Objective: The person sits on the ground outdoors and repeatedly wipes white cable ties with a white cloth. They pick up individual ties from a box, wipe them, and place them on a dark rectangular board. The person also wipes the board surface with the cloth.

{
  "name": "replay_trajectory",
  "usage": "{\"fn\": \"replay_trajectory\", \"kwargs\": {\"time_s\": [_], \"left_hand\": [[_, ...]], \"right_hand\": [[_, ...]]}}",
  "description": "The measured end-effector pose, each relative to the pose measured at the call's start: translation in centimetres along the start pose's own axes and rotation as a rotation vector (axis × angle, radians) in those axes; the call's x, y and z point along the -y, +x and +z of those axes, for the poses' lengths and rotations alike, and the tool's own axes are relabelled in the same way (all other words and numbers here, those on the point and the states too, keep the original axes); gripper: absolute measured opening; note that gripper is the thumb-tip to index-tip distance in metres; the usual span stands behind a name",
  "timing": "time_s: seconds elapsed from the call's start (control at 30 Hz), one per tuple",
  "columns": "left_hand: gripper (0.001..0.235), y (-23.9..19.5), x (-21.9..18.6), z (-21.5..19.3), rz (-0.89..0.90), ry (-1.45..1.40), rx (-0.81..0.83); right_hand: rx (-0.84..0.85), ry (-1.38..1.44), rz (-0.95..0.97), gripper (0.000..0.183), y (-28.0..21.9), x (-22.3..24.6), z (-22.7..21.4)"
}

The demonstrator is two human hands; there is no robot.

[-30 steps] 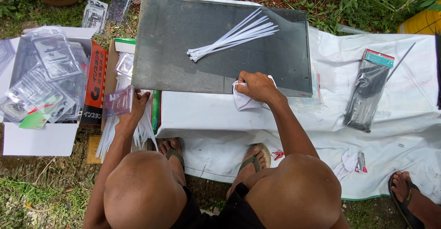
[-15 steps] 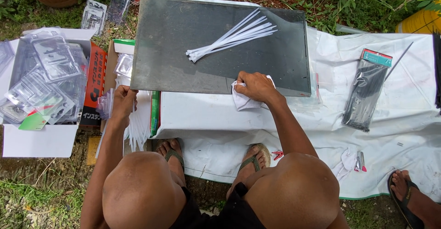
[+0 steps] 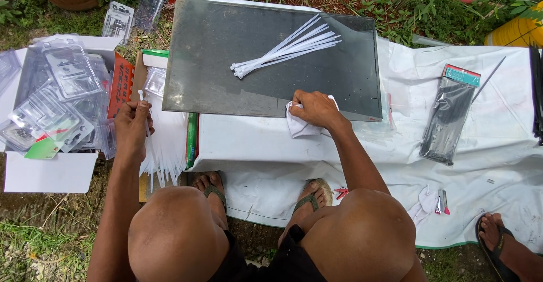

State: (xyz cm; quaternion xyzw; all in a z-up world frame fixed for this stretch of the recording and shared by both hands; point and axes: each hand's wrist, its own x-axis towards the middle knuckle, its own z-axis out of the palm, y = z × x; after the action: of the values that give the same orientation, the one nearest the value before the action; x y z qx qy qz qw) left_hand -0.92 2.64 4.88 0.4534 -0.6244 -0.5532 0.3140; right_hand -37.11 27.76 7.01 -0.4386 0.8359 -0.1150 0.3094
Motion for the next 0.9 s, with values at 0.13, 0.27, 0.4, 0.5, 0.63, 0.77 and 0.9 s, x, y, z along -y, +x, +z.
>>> {"fn": "replay_trajectory", "kwargs": {"time_s": [0.13, 0.27, 0.4, 0.5, 0.63, 0.77, 0.9], "left_hand": [[0.02, -0.5, -1.7, 1.2, 0.039, -0.047, 0.024], [0.022, -2.0, -6.2, 3.8, 0.096, -0.068, 0.161], [0.022, -2.8, -9.9, 8.3, 0.117, -0.092, 0.477], [0.021, -2.8, -10.3, 13.3, 0.179, -0.115, 0.656], [0.021, -2.6, -10.1, 18.6, 0.264, -0.111, 0.754], [0.021, -2.0, -9.7, 21.6, 0.48, 0.05, 0.681], [0.018, -2.1, -9.8, 22.6, 0.646, 0.149, 0.603]], "right_hand": [[0.022, 0.063, 0.006, 0.019, -1.3, 0.8, -1.2], [0.021, 0.298, -0.008, 0.024, -2.2, 0.2, -2.2], [-0.014, 0.706, -0.052, 0.021, -2.6, -0.7, -2.5], [-0.021, 1.295, -0.161, 0.017, -0.7, -2.6, -0.6], [-0.038, 1.468, -0.248, 0.022, -0.2, 0.0, 0.3], [-0.115, 1.408, -0.317, 0.028, -1.6, 2.7, -0.1], [-0.235, 1.353, -0.357, 0.018, -2.4, 3.5, -0.6]]}}
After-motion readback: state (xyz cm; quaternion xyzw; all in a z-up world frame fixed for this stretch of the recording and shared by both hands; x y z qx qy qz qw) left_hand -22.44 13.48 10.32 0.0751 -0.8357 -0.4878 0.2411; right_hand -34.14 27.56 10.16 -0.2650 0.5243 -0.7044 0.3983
